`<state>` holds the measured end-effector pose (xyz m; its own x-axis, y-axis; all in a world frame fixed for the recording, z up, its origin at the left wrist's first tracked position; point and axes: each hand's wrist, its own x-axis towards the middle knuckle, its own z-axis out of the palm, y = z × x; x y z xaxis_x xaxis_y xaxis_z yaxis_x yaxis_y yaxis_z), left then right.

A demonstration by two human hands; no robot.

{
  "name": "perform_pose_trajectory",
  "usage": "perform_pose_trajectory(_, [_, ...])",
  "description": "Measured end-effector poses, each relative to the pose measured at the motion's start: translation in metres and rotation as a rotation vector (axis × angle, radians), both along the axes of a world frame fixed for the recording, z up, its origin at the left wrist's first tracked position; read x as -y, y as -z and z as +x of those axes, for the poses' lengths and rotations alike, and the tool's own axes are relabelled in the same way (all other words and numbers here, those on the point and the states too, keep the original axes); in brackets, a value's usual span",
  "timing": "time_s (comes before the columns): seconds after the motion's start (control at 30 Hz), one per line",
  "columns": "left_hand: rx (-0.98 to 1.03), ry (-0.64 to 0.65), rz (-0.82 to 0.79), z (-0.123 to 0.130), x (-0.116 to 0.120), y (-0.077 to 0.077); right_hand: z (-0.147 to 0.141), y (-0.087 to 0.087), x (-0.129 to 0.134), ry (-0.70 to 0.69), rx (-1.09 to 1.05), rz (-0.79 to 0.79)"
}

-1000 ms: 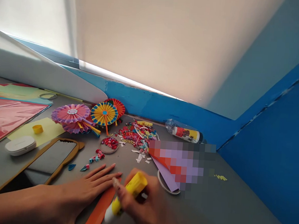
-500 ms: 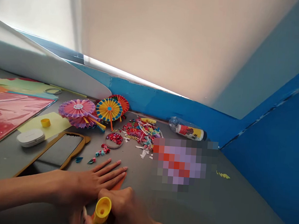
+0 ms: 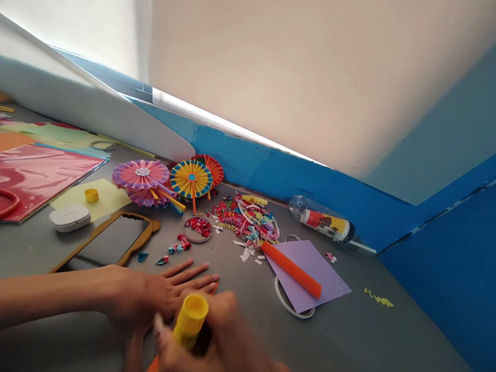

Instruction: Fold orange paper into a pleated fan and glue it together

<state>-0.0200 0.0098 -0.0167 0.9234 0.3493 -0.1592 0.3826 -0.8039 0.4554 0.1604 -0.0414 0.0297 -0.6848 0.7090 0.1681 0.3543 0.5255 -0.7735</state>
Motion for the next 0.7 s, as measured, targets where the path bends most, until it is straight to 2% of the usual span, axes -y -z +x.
perform_pose_trajectory(0.1, [-0.004,0.03,-0.028,-0.001,0.0,-0.012,0.0,-0.009,-0.008,0.057,0.088,0.049])
perform_pose_trajectory(0.17, [0.003,0.035,-0.038,-0.001,-0.001,-0.013,-0.002,-0.002,-0.012,0.023,0.11,0.088])
perform_pose_trajectory(0.3, [-0.036,0.03,-0.031,0.0,-0.003,-0.005,-0.011,0.022,-0.008,-0.032,0.092,0.103])
perform_pose_trajectory(0.37, [-0.028,0.017,-0.009,-0.001,-0.002,-0.001,-0.016,0.023,-0.001,-0.074,0.051,0.043])
perform_pose_trajectory(0.43, [-0.003,0.01,0.002,-0.003,-0.001,0.001,-0.018,0.017,0.005,-0.093,0.002,-0.079])
perform_pose_trajectory(0.53, [0.024,0.035,-0.004,-0.004,-0.001,-0.001,-0.012,0.0,0.003,0.024,-0.001,-0.21])
perform_pose_trajectory(0.6, [0.025,0.053,-0.006,-0.004,-0.002,-0.001,-0.007,-0.006,-0.004,0.138,0.05,-0.112])
perform_pose_trajectory(0.7, [0.021,0.06,0.016,-0.002,-0.004,0.005,-0.004,0.002,-0.011,0.105,0.142,0.062])
